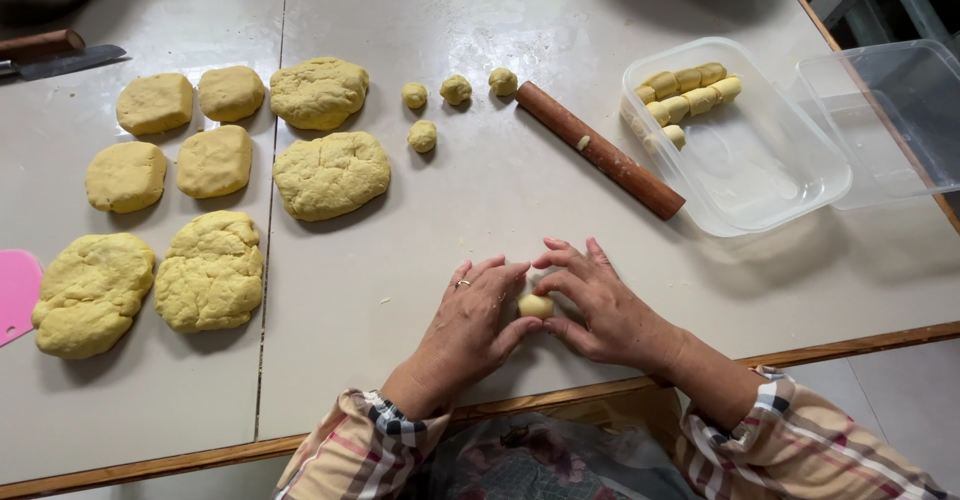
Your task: Rolling out small pieces of yellow dough with a rolling pin and rolling them into cylinders to be placed in a container.
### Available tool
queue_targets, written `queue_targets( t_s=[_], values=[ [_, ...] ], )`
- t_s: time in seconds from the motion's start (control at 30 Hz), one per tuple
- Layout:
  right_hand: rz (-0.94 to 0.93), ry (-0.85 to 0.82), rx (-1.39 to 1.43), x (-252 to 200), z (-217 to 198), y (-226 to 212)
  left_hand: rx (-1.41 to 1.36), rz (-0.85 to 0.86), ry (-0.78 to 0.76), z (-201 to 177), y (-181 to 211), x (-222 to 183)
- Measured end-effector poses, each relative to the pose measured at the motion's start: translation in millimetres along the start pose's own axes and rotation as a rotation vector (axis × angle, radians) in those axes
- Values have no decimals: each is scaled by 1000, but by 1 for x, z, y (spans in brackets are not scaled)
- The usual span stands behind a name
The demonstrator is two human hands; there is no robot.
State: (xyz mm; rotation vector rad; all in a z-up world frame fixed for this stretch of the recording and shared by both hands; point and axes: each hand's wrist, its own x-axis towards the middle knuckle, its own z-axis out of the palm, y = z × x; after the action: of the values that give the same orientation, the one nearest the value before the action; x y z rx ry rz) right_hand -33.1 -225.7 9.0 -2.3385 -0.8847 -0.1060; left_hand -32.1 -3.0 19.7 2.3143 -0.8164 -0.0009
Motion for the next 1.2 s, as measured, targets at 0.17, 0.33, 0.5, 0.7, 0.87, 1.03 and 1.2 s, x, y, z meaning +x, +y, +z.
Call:
queue_targets(
  t_s=[0.17, 0.33, 0.5, 0.7, 0.87, 1.03, 1.2],
  values=[
    [-11, -28, 11, -3, -11, -18, -37, 104, 98, 6, 8, -10],
    [-20, -45, 23, -6, -13, -26, -222, 169, 152, 6, 21, -18],
    [-47, -4, 132, -12, -17, -33, -296, 190, 148, 12, 27, -24],
    [38, 63, 353, -13, -71, -36, -277, 237, 293, 0, 44, -20],
    [257, 291, 207, -9, -148, 70, -352, 84, 400, 10, 26, -30],
    [705, 245, -80, 13, -192, 148, -407, -88, 481, 27, 15, -32],
    [779, 90, 62, 32, -184, 191, -360, -91, 524, 30, 13, -30]
  ],
)
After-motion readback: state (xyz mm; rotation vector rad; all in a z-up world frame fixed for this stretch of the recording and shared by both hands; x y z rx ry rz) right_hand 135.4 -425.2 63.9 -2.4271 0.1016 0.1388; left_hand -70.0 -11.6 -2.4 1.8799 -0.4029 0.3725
